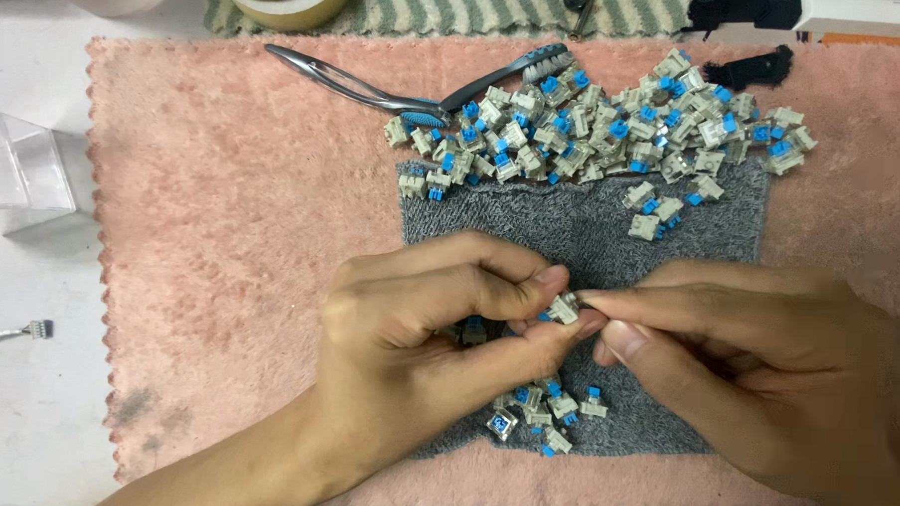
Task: The person picks up individual mechanical keyboard switches from a pile on a cloth and uses a small metal tool to scrape or clean the sides of each switch. The cleaned switches are placed back onto the cloth. The person handles the switches one at a time throughout the clip.
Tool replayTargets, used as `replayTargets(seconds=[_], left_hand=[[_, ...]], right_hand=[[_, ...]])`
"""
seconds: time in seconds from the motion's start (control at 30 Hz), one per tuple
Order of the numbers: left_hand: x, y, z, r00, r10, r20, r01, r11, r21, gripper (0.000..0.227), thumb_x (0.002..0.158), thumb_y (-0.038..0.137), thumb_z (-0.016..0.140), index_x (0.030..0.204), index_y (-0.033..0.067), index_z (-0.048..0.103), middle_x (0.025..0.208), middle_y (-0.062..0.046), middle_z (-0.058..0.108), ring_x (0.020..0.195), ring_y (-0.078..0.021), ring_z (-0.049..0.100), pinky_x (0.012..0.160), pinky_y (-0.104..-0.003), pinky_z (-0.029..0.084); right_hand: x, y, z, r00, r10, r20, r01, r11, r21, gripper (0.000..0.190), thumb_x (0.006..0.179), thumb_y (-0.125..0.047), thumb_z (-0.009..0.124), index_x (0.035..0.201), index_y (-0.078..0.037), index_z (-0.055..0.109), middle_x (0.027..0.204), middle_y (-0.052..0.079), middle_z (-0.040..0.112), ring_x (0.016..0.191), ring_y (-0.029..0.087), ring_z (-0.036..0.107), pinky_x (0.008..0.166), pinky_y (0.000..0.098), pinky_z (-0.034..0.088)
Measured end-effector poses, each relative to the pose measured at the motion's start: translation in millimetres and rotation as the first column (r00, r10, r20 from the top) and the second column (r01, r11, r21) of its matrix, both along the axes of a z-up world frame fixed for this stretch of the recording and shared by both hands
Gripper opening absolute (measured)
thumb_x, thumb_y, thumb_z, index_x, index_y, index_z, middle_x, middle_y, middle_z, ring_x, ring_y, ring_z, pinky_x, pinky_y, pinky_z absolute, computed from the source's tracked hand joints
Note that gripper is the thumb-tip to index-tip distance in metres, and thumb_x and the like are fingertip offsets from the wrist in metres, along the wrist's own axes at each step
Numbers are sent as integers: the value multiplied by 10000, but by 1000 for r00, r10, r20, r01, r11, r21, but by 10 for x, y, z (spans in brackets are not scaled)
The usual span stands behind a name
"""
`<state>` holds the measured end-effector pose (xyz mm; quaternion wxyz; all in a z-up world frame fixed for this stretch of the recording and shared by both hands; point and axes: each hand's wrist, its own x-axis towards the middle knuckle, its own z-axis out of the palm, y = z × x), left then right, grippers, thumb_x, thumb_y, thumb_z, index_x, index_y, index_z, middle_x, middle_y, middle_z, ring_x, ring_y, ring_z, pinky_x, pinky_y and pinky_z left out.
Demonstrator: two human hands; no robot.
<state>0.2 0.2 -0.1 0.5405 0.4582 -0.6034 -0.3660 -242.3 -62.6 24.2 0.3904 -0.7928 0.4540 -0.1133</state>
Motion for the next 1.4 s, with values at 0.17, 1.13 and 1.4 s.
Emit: replayTargets(seconds=[0.17,1.13,1.4], left_hand=[[16,-45,43,1000,11,-8,-10,1000,29,155,917,67,920,949,-10,789,1038,-211,865,926,-213,887,814,-254,745],[223,-230,15,961,-35,275,12,996,85,140,1086,163,759,1158,82,847,1119,-70,893,973,-163,863,840,-261,647],[258,-257,4,961,6,275,-26,997,68,166,1118,128,746,1257,77,822,1189,-71,883,992,-160,820,862,-275,630]], right_hand=[[111,-26,16,996,16,89,-11,998,-58,258,987,-183,745,1172,-174,924,899,-32,949,646,46,839,552,211,602],[-91,-431,-86,993,-75,87,104,912,-396,292,1086,69,927,1369,37,865,1169,150,663,777,139,502,780,285,422],[109,-198,-260,790,609,-70,-589,724,-359,694,915,150,626,1511,-188,738,1417,98,646,707,210,627,621,393,553]])
